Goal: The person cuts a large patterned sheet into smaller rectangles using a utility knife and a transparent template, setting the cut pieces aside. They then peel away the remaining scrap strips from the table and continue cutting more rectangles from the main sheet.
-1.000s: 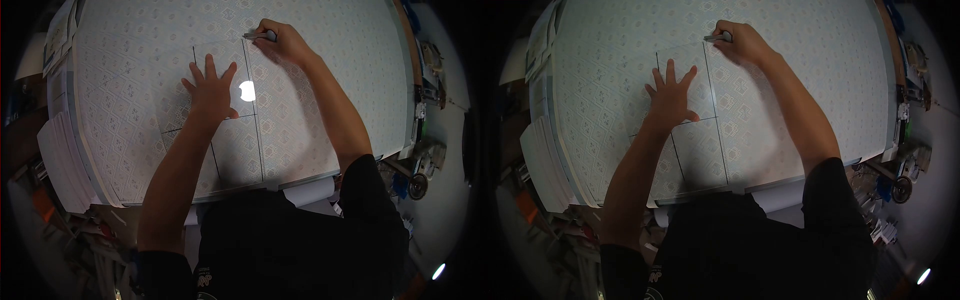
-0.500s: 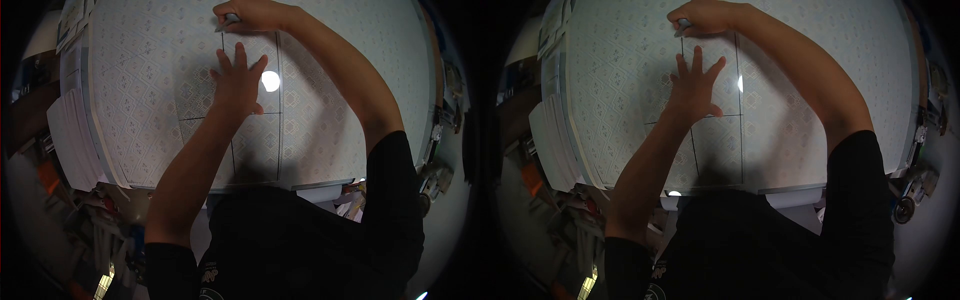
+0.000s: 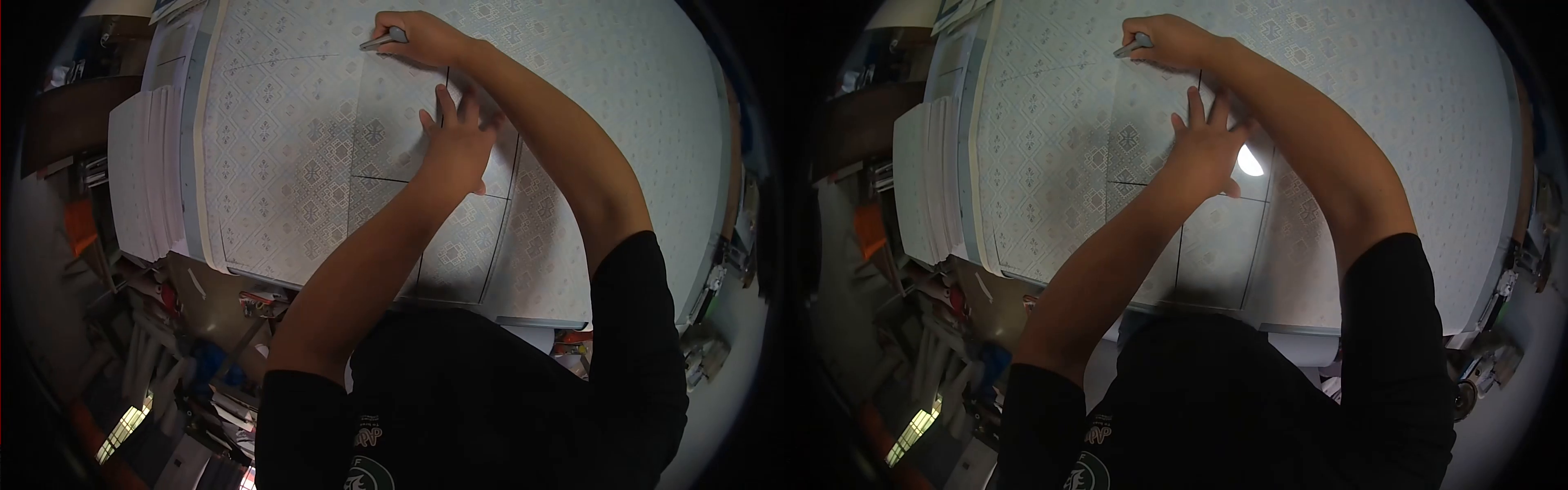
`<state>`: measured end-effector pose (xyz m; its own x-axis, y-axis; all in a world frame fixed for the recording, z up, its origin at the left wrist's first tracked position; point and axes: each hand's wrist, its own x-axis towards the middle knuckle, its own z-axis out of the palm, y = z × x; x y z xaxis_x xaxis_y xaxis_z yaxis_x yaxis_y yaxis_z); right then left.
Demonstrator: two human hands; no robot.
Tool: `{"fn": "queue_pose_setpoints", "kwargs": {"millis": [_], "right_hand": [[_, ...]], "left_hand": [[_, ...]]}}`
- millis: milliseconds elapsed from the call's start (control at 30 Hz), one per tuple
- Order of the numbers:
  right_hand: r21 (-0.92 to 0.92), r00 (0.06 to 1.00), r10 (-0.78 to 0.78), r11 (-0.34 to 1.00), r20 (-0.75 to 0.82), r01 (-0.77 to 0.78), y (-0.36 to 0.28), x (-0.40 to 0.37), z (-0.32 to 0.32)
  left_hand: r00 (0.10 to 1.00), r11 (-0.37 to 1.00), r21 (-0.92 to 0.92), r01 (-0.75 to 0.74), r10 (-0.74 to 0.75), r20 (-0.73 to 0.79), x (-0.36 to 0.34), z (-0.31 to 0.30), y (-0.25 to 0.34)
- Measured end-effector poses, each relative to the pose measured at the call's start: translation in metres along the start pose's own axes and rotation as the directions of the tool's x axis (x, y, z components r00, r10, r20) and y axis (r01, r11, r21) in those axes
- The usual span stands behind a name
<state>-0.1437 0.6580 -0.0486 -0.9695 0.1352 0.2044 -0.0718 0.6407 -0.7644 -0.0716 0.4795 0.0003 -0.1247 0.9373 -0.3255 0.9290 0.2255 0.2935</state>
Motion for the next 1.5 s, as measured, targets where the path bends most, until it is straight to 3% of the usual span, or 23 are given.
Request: {"fn": "queue_pose_setpoints", "kwargs": {"millis": [33,67,100,133,200,300,367,400,467,500,633,733,833,900,1033,1133,1200,1500], "right_hand": [[-0.009,1.0,-0.009,1.0,-0.001,0.009,-0.005,-0.004,0.0],[0.006,0.992,0.034,0.999,-0.122,-0.033,-0.01,-0.013,-0.002],[0.025,0.967,0.077,0.997,-0.243,-0.073,-0.017,-0.023,-0.006],[0.01,0.967,0.067,0.998,-0.247,-0.067,-0.025,-0.036,-0.012],[0.09,0.894,0.241,0.971,-0.378,-0.223,-0.044,-0.074,-0.025],[0.07,0.872,0.277,0.96,-0.404,-0.272,-0.078,-0.165,-0.036],[0.14,0.848,0.462,0.887,-0.26,-0.44,-0.115,-0.229,-0.029],[0.136,0.824,0.498,0.867,-0.27,-0.479,-0.137,-0.255,-0.021],[0.106,0.804,0.582,0.813,-0.124,-0.572,-0.183,-0.301,-0.003],[0.087,0.81,0.582,0.813,-0.079,-0.576,-0.203,-0.317,0.007],[0.052,0.82,0.572,0.818,0.025,-0.572,-0.249,-0.367,0.052],[0.023,0.852,0.516,0.854,0.087,-0.52,-0.266,-0.382,0.067],[-0.018,0.894,0.434,0.9,0.108,-0.435,-0.268,-0.391,0.07],[-0.113,0.857,0.463,0.886,0.223,-0.45,-0.27,-0.392,0.062],[-0.123,0.927,0.332,0.942,0.177,-0.313,-0.259,-0.399,0.059],[-0.123,0.947,0.257,0.964,0.191,-0.237,-0.248,-0.404,0.058],[-0.215,0.936,0.249,0.956,0.249,-0.198,-0.245,-0.403,0.056],[-0.283,0.912,0.253,0.945,0.322,-0.162,-0.254,-0.394,0.049]], "left_hand": [[0.991,0.998,0.044,-0.033,0.038,-0.129,-0.005,0.008,-0.002],[0.963,0.994,0.093,-0.061,0.083,-0.258,-0.009,0.016,-0.004],[0.958,0.993,0.098,-0.063,0.088,-0.274,-0.014,0.019,-0.004],[0.968,0.995,0.014,-0.099,0.1,-0.229,-0.023,0.022,-0.003],[0.972,0.987,-0.065,-0.15,0.135,-0.193,-0.05,0.033,-0.001],[0.96,0.981,-0.08,-0.177,0.154,-0.234,-0.097,0.047,-0.002],[0.982,0.983,-0.138,-0.125,0.103,-0.16,-0.128,0.046,-0.007],[0.983,0.976,-0.17,-0.135,0.111,-0.143,-0.14,0.042,-0.01],[0.979,0.975,-0.143,-0.168,0.148,-0.142,-0.155,0.044,-0.02],[0.988,0.981,-0.125,-0.151,0.144,-0.059,-0.16,0.041,-0.022],[0.979,0.978,-0.052,-0.2,0.201,0.015,-0.172,0.033,-0.024],[0.982,0.987,0.061,-0.15,0.142,0.122,-0.18,0.031,-0.017],[0.989,0.994,0.105,0.014,-0.03,0.147,-0.185,0.034,-0.011],[0.987,0.988,0.125,0.091,-0.107,0.121,-0.187,0.038,-0.008],[0.956,0.967,0.083,0.24,-0.25,0.151,-0.189,0.044,-0.003],[0.955,0.971,0.03,0.236,-0.237,0.177,-0.188,0.045,-0.007],[0.961,0.974,0.044,0.221,-0.225,0.162,-0.186,0.048,-0.012],[0.968,0.971,0.138,0.197,-0.215,0.13,-0.186,0.051,-0.012]]}}
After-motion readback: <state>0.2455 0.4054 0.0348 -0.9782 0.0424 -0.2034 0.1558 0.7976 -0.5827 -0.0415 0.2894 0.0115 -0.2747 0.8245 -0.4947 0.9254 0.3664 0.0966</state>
